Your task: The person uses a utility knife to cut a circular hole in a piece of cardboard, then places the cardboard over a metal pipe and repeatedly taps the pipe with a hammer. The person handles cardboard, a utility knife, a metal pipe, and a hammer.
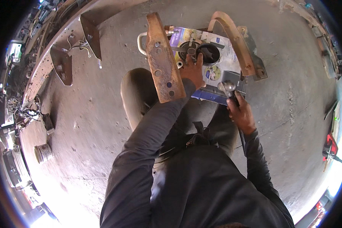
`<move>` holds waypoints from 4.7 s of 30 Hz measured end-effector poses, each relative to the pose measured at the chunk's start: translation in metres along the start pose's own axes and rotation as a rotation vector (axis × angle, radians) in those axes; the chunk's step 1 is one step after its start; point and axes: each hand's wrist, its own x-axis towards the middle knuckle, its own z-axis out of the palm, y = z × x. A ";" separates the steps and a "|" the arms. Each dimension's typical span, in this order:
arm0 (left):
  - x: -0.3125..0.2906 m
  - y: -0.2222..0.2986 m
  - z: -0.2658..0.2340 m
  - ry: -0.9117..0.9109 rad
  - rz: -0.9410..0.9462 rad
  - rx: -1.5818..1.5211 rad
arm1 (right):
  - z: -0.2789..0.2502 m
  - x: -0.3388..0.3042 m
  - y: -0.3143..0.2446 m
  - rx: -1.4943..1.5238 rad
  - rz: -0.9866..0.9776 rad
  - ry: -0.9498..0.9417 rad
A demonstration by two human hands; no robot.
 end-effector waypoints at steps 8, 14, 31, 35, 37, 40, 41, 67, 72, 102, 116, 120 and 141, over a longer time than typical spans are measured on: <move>-0.004 0.001 -0.006 0.013 -0.020 -0.012 | 0.034 0.029 0.036 -0.301 -0.319 0.042; -0.021 0.006 0.023 0.342 -0.052 -0.057 | 0.033 0.038 0.037 -0.350 -0.229 0.043; -0.019 -0.025 0.192 0.501 -0.461 -2.229 | 0.039 0.041 0.031 -0.269 -0.021 -0.011; -0.020 -0.019 0.201 0.521 -0.435 -2.378 | 0.036 0.040 0.026 -0.262 -0.043 0.016; -0.019 -0.017 0.201 0.608 -0.423 -2.247 | 0.034 0.036 0.028 -0.252 -0.042 -0.002; -0.019 -0.027 0.200 0.371 -0.505 -2.207 | 0.031 0.034 0.023 -0.245 -0.080 -0.018; -0.019 -0.027 0.202 0.333 -0.507 -2.215 | 0.029 0.032 0.023 -0.253 -0.107 -0.014; -0.011 -0.045 0.240 0.378 -0.360 -2.317 | 0.049 0.039 -0.002 -0.280 -0.306 -0.092; -0.023 -0.012 0.197 0.432 -0.419 -2.033 | 0.047 0.035 0.001 -0.252 -0.328 -0.019; -0.020 -0.027 0.187 0.437 -0.573 -2.002 | 0.031 0.035 0.003 -0.333 -0.234 -0.002; -0.045 0.013 0.152 0.241 -0.702 -2.161 | 0.046 0.029 0.025 -0.281 -0.298 0.087; -0.056 0.016 0.142 0.178 -0.599 -2.141 | 0.040 0.028 0.025 -0.227 -0.258 0.052; -0.051 0.010 0.137 0.086 -0.674 -2.054 | 0.016 0.031 0.023 -0.295 -0.215 0.094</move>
